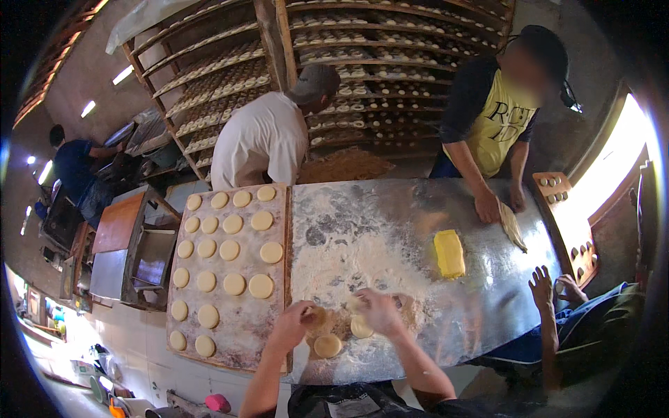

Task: The person shapes dough into ring forms by hand and places them on a wooden tray. They work alongside others in a bakery setting, continuously forming dough pieces and arranging them in rows.

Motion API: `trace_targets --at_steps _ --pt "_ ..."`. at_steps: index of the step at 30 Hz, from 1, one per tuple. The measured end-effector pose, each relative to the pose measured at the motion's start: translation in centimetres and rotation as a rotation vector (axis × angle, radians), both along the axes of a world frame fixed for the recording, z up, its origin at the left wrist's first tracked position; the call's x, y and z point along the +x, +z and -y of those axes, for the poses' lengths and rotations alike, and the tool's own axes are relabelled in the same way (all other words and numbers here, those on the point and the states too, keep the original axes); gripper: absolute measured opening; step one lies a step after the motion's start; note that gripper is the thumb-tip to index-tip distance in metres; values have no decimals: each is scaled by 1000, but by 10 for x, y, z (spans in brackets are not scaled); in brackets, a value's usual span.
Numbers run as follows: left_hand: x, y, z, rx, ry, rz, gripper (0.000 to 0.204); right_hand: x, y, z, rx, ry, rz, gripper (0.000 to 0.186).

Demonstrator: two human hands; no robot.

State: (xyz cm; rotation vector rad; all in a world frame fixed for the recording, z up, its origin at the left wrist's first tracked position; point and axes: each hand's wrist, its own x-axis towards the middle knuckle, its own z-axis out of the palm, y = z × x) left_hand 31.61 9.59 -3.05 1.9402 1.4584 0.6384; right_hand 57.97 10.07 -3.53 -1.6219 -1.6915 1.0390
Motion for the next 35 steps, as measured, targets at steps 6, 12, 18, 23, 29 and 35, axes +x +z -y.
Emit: trace_targets --at_steps 6,12,18,23,29,35 --pt "59 -4 -5 326 31 -272 33 67 -22 0 224 -128 637 29" --pt "113 0 -2 -301 73 153 35 56 11 7 -210 -40 -125 30" --pt "106 25 9 -479 16 674 32 41 32 32 -86 -67 -449 40" --pt "90 40 25 -478 -46 575 32 31 65 53 -88 15 -314 46" --pt "65 69 37 -388 -135 371 36 -2 66 74 -74 73 -419 55" --pt "45 102 69 -221 -91 161 27 -98 22 60 522 -592 -18 47"
